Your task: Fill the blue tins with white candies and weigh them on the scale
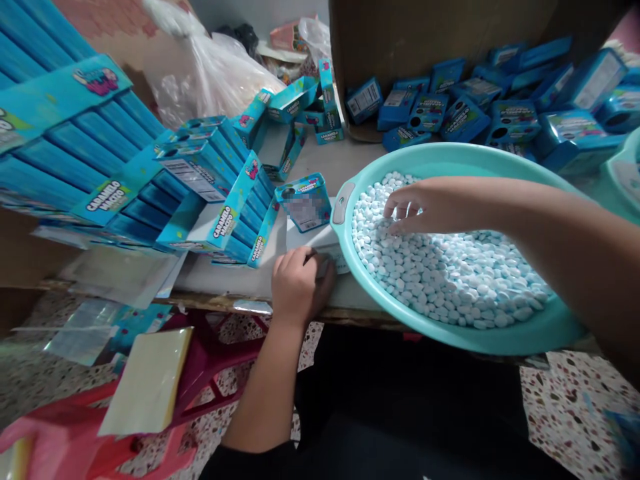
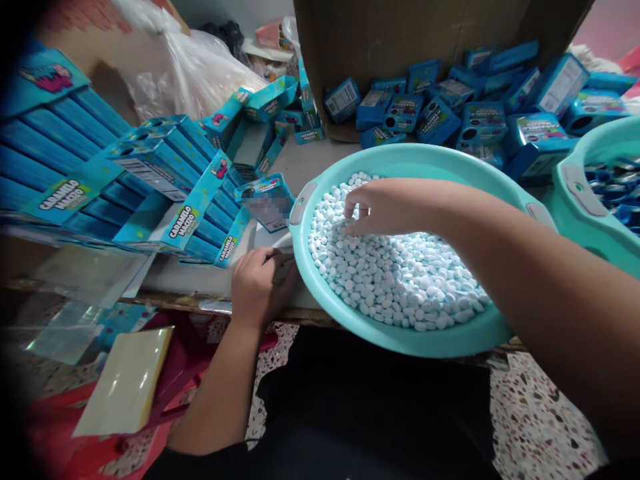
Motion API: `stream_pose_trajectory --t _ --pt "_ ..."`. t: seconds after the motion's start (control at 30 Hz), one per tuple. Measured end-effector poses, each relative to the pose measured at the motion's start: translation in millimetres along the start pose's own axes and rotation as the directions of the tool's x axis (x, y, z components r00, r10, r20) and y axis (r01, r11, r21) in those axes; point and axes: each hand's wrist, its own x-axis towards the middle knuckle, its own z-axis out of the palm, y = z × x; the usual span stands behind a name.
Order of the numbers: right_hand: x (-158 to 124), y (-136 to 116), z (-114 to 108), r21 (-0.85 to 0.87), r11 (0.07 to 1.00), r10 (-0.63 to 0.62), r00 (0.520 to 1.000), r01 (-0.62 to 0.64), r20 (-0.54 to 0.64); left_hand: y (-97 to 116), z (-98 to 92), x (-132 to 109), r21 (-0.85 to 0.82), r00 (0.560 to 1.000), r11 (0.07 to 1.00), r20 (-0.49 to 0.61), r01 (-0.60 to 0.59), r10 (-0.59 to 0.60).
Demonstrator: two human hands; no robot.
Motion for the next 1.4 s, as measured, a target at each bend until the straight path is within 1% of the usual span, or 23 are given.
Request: stream_pose_trajectory --t 0.07,0.13,0.2,0.3,0.37,0.47,0.53,0.6,0.67,0.73,0.77,0.83,0.93,1.0,1.1,1.17,1.23,1.4 --pt "0.4 0.6 -0.4 0.006 1.000 0.006 1.000 -0.006 -0.004 0.4 -0.4 -1.3 -0.004 0.999 0.999 -0.009 0.035 -0.035" --pt "0.9 2.2 -0.6 0.016 1.000 0.000 1.000 0.000 -0.004 0.6 -0.7 -1.3 -0.011 0.998 0.998 0.010 0.056 -0.056" --pt "1.9 4.8 -0.1 0.020 1.000 -0.010 1.000 0.010 0.001 0.5 -0.7 0.0 -0.040 0.996 0.998 0.070 0.051 -0.048" --pt "4.1 9.8 2.0 0.011 1.000 -0.019 1.000 0.019 0.011 0.3 1.0 2.7 -0.127 0.985 0.991 0.172 0.029 -0.006" --pt "5.3 12.4 3.3 0.004 1.000 -0.024 1.000 0.024 0.016 0.1 3.0 3.1 -0.161 0.982 0.986 0.188 0.050 -0.019" --pt "5.6 13.9 3.5 0.000 1.000 -0.011 1.000 0.011 0.025 -3.3 5.3 -0.3 -0.152 0.974 0.977 0.193 0.148 -0.118" --pt "5.3 14.1 2.5 0.005 1.000 0.009 1.000 -0.009 0.030 -9.9 4.6 -4.7 -0.134 0.957 0.963 0.209 0.234 -0.203" --pt "5.0 14.1 1.0 0.012 1.000 0.026 0.999 -0.026 0.032 -19.2 1.3 -9.3 -0.123 0.948 0.953 0.194 0.278 -0.252" --pt "4.8 13.7 -0.7 0.022 0.999 0.038 0.999 -0.039 0.037 -26.8 -3.1 -11.6 -0.123 0.965 0.962 0.132 0.244 -0.227" --pt "4.5 12.3 -2.0 0.031 0.998 0.053 0.998 -0.054 0.038 -27.0 -6.0 -9.4 -0.128 0.987 0.980 0.071 0.154 -0.145" --pt "4.3 11.1 -2.3 0.034 0.998 0.060 0.998 -0.061 0.036 -23.3 -6.0 -6.2 -0.125 0.993 0.986 0.064 0.108 -0.101" --pt "4.0 8.4 -1.9 0.039 0.997 0.071 0.997 -0.072 0.027 -9.4 -2.3 3.7 -0.104 0.992 0.993 0.118 0.051 -0.039" --pt "4.0 4.9 1.2 0.054 0.996 0.074 0.997 -0.073 -0.014 17.7 9.9 23.0 -0.064 0.971 0.997 0.236 0.033 -0.017" --pt "4.4 4.2 3.9 0.078 0.993 0.088 0.996 -0.085 -0.032 31.9 18.8 34.1 -0.065 0.960 0.998 0.281 0.022 -0.002" --pt "5.5 4.5 6.5 0.091 0.992 0.092 0.996 -0.090 -0.018 42.5 27.9 42.2 -0.072 0.950 0.997 0.311 0.042 -0.018" --pt "5.8 4.1 7.2 0.078 0.994 0.083 0.997 -0.082 -0.011 44.1 30.0 41.1 -0.070 0.951 0.995 0.305 0.065 -0.040" --pt "5.6 3.2 7.2 0.070 0.994 0.086 0.996 -0.085 -0.006 42.9 28.8 35.8 -0.077 0.959 0.996 0.281 0.054 -0.030" --pt "3.8 6.9 6.1 0.049 0.993 0.110 0.994 -0.110 0.017 33.3 14.4 10.2 -0.123 0.980 0.991 0.198 0.044 -0.019"
